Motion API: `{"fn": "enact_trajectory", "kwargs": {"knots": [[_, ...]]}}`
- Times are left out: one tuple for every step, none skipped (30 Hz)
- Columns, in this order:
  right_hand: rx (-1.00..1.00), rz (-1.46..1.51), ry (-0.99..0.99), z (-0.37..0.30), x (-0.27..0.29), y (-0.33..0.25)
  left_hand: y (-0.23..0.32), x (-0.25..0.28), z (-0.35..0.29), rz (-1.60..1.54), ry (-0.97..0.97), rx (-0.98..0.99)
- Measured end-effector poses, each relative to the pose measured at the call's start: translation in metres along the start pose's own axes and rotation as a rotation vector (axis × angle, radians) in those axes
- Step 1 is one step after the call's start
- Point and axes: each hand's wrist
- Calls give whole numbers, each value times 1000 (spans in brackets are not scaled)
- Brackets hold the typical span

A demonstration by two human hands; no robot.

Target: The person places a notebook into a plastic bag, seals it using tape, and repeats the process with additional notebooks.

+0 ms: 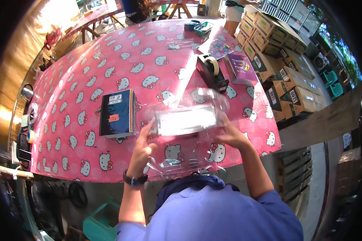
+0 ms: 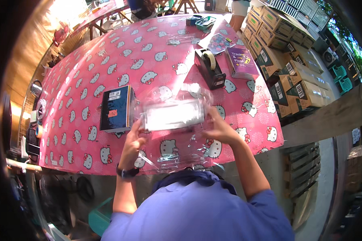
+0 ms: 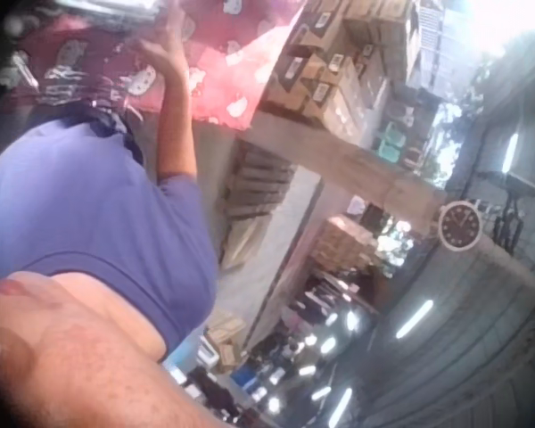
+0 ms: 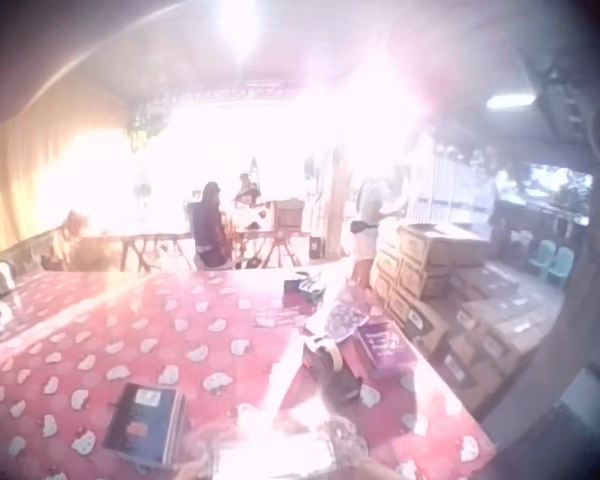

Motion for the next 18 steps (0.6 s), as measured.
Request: {"fn": "enact_trajectory", "kwargs": {"knots": [[95,-181,135,15,5,9,11,-9,16,333,-15,-97],[225,-315,227,37,2,9,-18,1,32,665,5,-390],[96,191,47,53,-11,1,-36,3,46,293,21,-167],[138,193,34,62,-16,-5,-39,1,58,-80,32,52],[138,323,-4,66,-17,-6,-33,-9,65,-108,98,31],[144,447,-38,70,-15,-6,-27,-20,70,-141,155,4],[249,230,61,73,-2,18,-19,-28,70,50,110,-296],[347,444,1,70,-15,6,-22,-23,61,-64,175,-332],[295,437,-5,59,-19,-17,-10,-19,55,-35,136,-243],[225,426,13,42,-18,-29,-2,-22,45,-24,76,-136],[205,435,14,38,-19,-24,-6,-22,39,-27,77,-115],[205,413,-8,37,-20,-19,-10,-22,33,-60,62,-152],[206,391,-31,33,-23,-13,-13,-23,27,-93,49,-189],[206,395,-30,33,-27,-9,-7,-32,25,-105,117,-184],[213,352,-29,33,-32,-4,-9,-39,23,-48,173,-271],[220,308,-28,31,-36,0,-11,-43,19,9,228,-359],[200,305,-42,29,-36,-6,-10,-41,17,15,230,-362],[205,307,-45,28,-37,-10,-9,-36,13,87,175,-345]]}}
Point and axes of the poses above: each hand's wrist, its own z-axis towards the middle knuckle, its own x-axis out of the back of the hand, y = z × x, and after that the axes turned 9 degrees about -x, right-handed
